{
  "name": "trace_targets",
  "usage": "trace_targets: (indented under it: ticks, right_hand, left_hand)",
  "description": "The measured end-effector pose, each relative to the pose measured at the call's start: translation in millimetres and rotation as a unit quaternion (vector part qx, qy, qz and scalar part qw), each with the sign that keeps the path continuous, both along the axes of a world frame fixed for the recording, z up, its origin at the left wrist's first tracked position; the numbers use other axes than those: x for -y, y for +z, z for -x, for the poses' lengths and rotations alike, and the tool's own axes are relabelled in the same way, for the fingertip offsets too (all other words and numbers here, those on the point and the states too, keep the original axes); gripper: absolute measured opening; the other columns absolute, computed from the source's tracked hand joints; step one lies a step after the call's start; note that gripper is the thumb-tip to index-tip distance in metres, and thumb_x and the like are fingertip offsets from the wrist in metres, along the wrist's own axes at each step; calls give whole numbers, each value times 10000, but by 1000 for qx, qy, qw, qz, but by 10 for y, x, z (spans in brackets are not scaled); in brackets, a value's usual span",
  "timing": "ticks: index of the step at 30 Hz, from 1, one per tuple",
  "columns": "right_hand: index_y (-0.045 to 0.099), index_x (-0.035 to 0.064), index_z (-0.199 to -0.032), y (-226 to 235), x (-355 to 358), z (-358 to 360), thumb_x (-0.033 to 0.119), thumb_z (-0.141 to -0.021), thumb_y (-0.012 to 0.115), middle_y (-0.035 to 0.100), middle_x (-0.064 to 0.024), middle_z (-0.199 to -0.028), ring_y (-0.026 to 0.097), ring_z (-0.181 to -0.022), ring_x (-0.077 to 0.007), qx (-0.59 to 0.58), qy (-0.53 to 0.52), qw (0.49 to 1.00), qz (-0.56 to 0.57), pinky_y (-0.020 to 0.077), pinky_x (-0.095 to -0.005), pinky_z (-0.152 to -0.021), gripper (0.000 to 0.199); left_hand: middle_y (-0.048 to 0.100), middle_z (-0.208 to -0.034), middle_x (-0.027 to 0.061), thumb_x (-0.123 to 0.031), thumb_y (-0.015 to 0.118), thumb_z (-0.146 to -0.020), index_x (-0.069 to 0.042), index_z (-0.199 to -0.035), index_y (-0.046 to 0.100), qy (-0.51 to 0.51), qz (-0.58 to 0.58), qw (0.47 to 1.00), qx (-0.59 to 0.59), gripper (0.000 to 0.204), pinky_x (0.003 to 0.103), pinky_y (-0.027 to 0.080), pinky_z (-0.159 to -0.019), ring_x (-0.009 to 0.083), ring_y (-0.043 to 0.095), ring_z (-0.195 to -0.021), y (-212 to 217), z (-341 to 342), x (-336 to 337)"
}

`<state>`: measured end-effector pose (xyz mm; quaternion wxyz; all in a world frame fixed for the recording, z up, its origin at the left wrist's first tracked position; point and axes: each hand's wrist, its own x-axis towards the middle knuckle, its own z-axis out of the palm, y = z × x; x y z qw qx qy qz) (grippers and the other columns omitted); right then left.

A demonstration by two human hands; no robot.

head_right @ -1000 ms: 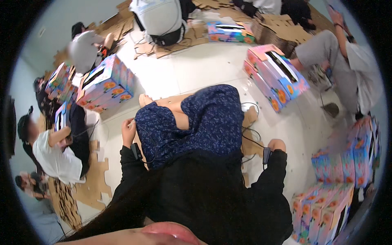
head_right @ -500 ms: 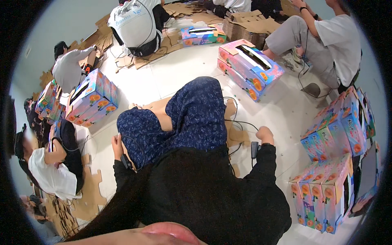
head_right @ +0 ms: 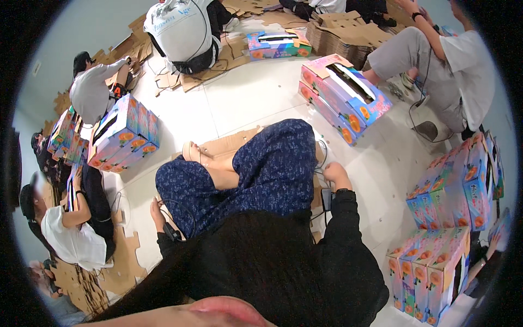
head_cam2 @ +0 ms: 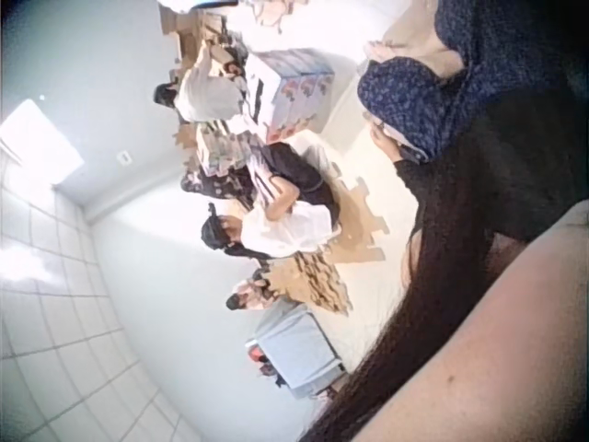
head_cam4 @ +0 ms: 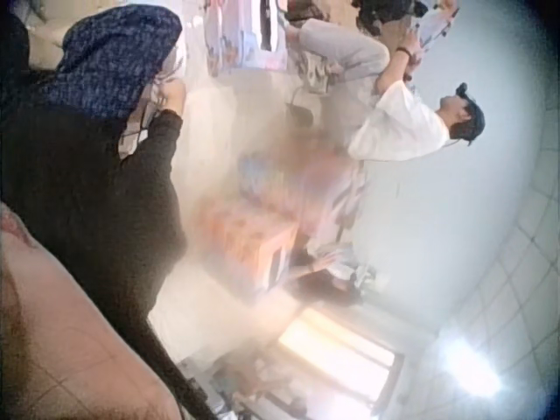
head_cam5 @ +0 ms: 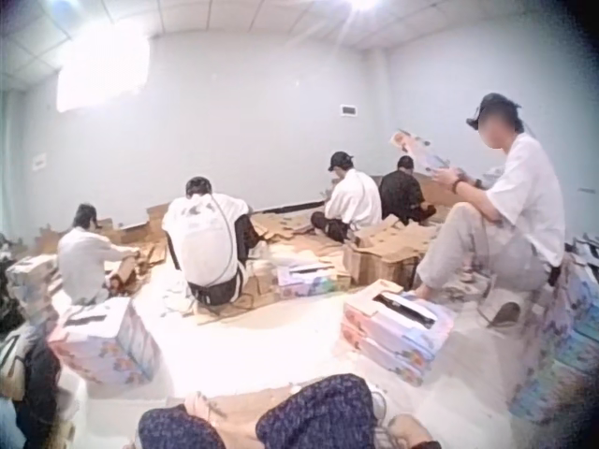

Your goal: Folding and assembling cardboard packaging boxes while sitting on the floor.

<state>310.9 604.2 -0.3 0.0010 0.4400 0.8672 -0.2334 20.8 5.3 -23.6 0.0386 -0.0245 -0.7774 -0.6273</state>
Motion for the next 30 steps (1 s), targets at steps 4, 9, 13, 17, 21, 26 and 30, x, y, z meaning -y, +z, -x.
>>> trace_targets:
  ticks: [4,9,13,17,21,26,30]
  right_hand:
    - [667,6,-724,83,-33,189,105,-699,539,631,-137,-686,598,-638,-271,279,30,943,181,467,-418,-623,164]
    - [664,22,-710,60,-158,326,105,-741,532,650,-156,-711,621,-644,-287,330,13,915,230,469,-414,-600,159]
    - [647,37,-726,86,-450,326,107,-730,567,655,-183,-781,630,-725,-360,35,2,994,-106,480,-468,-644,107]
    - [620,42,-734,627,-925,567,151,-761,588,631,-152,-762,607,-729,-352,-228,-93,931,-269,470,-452,-655,117]
    - [607,30,-771,1016,-1287,771,121,-746,589,620,-142,-813,592,-786,-329,-257,-60,881,-392,466,-403,-687,95]
    - [620,29,-832,1060,-1236,1138,100,-740,598,614,-139,-817,601,-793,-295,-328,-2,891,-315,471,-358,-709,118]
    - [626,22,-841,1063,-753,1640,79,-759,594,631,-120,-796,622,-739,-241,-386,52,913,-118,486,-329,-689,105]
  left_hand:
    - [597,-934,89,-227,575,-925,-5,-978,525,41,26,999,-14,233,308,414,-852,174,563,-879,23,24,4]
    - [605,-1092,116,-130,593,-882,-36,-1173,504,56,170,980,-89,319,310,417,-910,212,569,-1015,599,170,-397]
    - [643,-946,117,-111,608,-865,10,-935,616,-76,260,951,-149,140,304,444,-845,212,601,-920,1453,152,-1011]
    - [629,-851,158,-74,638,-799,1,-864,618,-186,288,918,-202,102,353,477,-745,322,612,-819,1777,114,-1593]
    - [627,-820,157,-86,649,-777,-16,-850,633,-288,283,890,-212,103,374,482,-711,344,608,-794,1745,20,-2068]
    - [625,-826,153,-104,665,-757,-27,-850,649,-376,268,870,-172,122,388,481,-715,345,604,-787,1479,-211,-2432]
    - [634,-828,130,-133,659,-773,-52,-831,660,-438,248,848,-167,100,373,485,-723,318,612,-788,1279,-336,-2599]
